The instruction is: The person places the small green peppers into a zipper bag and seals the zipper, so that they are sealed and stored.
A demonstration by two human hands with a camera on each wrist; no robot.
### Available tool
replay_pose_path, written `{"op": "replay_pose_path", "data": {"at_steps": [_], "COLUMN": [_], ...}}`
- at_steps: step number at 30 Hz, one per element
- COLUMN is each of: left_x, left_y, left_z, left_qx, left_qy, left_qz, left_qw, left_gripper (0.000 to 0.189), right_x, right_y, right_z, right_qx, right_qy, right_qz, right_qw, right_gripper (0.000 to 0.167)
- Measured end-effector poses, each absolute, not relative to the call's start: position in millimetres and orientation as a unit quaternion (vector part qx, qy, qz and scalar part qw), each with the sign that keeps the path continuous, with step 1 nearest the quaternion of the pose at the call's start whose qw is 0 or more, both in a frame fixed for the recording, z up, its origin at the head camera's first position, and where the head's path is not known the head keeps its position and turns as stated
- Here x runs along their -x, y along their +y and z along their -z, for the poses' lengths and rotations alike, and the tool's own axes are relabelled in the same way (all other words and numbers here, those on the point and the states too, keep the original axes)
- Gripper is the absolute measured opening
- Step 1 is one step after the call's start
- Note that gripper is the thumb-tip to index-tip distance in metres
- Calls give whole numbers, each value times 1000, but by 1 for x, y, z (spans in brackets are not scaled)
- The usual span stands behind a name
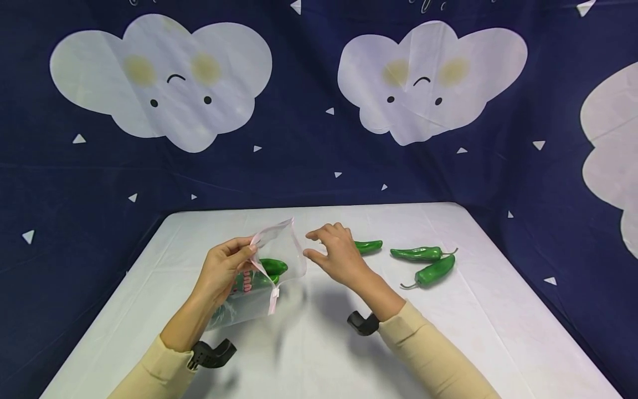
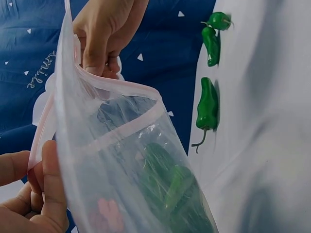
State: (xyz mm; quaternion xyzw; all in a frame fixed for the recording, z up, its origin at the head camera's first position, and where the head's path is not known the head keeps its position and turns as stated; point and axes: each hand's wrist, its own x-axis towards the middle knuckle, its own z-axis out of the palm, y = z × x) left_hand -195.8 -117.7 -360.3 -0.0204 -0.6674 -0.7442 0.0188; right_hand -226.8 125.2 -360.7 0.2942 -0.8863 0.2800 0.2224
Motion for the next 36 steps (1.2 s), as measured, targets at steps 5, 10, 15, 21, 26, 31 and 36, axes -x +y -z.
{"op": "replay_pose_path", "data": {"at_steps": [5, 10, 15, 21, 26, 31, 36], "left_x": [196, 197, 197, 198, 198, 199, 199], "left_y": [-118, -119, -120, -120, -120, -120, -120], "left_z": [362, 363, 362, 360, 360, 361, 361], "left_qx": [21, 16, 17, 20, 15, 12, 11], "left_qy": [-664, -660, -660, -663, -666, -665, -666], "left_qz": [747, 751, 751, 748, 745, 746, 745], "left_qw": [19, 17, 17, 21, 21, 20, 20], "left_gripper": [28, 28, 28, 29, 28, 28, 28], "right_x": [229, 234, 242, 254, 262, 270, 281], "right_y": [140, 156, 174, 195, 209, 220, 227], "right_z": [366, 376, 385, 397, 407, 416, 424], "right_qx": [-268, -237, -205, -154, -129, -125, -119], "right_qy": [-889, -895, -902, -920, -927, -931, -935], "right_qz": [-304, -323, -336, -335, -335, -326, -319], "right_qw": [213, 198, 179, 133, 107, 106, 105], "right_gripper": [31, 31, 34, 41, 46, 46, 47]}}
